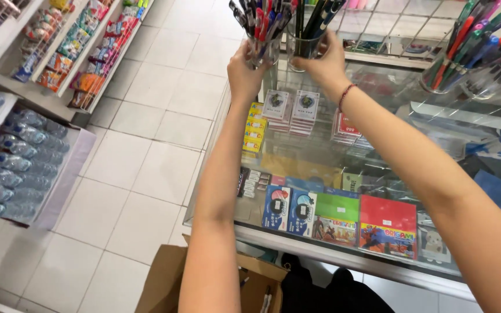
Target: The recorder is seen wiping pens and their containers, and organizing loose pens from a box back into the containers on a store display.
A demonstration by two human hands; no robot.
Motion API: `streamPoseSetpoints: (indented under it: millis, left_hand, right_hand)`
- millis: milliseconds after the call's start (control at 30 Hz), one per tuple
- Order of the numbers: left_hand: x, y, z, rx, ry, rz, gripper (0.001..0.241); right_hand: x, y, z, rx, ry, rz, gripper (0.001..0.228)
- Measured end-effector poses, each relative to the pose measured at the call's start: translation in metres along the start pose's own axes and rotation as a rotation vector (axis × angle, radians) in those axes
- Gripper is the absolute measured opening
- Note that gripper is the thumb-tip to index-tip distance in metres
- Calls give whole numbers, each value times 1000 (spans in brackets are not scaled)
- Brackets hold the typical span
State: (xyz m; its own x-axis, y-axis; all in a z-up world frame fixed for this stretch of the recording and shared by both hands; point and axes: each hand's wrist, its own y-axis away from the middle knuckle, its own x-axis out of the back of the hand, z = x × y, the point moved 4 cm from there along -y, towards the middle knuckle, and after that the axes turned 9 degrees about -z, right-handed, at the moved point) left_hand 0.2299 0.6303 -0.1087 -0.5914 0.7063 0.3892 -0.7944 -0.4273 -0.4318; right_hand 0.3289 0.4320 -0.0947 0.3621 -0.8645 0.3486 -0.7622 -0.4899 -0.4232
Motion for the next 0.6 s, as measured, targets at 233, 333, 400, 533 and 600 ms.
streamPoseSetpoints:
  millis: [233, 333, 400, 533, 600]
  left_hand:
    - [2, 0, 1, 17, -45, 8, 57]
    - [-1, 0, -8, 3, -45, 11, 60]
    - [-2, -1, -9, -34, -13, 18, 57]
    - [1, -1, -8, -35, 34, -25, 53]
    - [2, -2, -4, 10, 18, -47, 51]
  right_hand:
    - [-17, 8, 6, -64, -173, 36, 54]
    - [-19, 8, 6, -4, -81, 92, 55]
    - [-20, 8, 9, 22, -127, 77, 55]
    - [-22, 9, 10, -2, -64, 113, 51]
    - [-25, 8, 22, -27, 55, 159, 65]
